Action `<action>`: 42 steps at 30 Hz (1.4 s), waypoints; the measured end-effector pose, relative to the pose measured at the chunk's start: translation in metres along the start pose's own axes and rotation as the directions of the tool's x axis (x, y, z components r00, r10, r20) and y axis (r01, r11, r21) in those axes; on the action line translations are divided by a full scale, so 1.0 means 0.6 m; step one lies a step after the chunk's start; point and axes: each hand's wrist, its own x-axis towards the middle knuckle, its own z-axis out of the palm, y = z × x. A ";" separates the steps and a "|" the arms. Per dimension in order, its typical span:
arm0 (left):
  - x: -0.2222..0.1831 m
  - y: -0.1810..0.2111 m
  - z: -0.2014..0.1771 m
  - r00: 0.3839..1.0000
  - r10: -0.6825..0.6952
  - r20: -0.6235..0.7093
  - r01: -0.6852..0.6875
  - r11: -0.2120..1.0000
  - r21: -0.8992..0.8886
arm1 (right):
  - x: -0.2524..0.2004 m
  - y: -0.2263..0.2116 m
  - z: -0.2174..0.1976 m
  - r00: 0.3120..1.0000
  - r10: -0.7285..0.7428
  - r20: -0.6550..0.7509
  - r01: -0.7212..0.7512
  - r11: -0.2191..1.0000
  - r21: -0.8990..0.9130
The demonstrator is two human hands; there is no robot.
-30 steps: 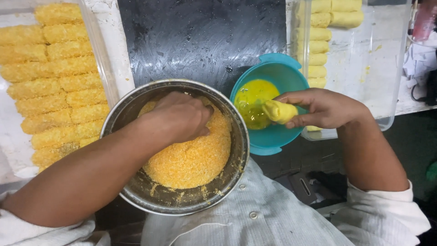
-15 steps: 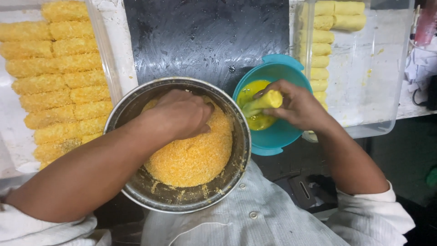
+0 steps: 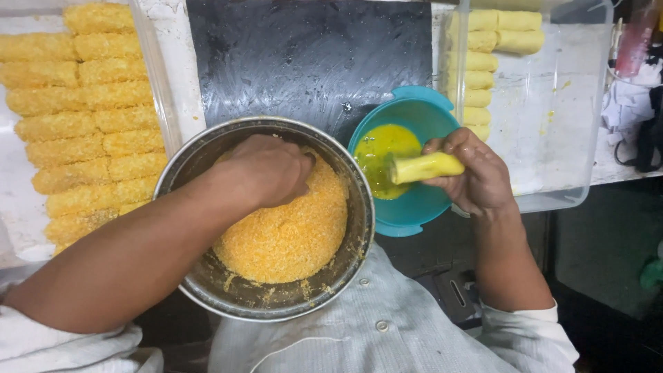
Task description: Coating pastry rolls with egg wash and breadcrumbs before placing them in a tray for further processing.
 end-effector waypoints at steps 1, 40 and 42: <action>-0.001 0.001 -0.002 1.000 0.000 -0.019 0.000 1.000 -0.007 | -0.001 -0.003 0.010 0.996 -0.019 -0.092 0.017 1.000 -0.025; -0.025 0.027 -0.071 0.903 0.228 0.365 0.005 0.843 -0.538 | -0.050 -0.026 0.178 0.934 -0.304 0.187 0.316 0.461 -0.829; -0.055 0.020 -0.081 0.919 0.207 0.336 0.014 0.835 -0.550 | -0.048 -0.028 0.173 0.940 -0.281 0.192 0.308 0.466 -0.830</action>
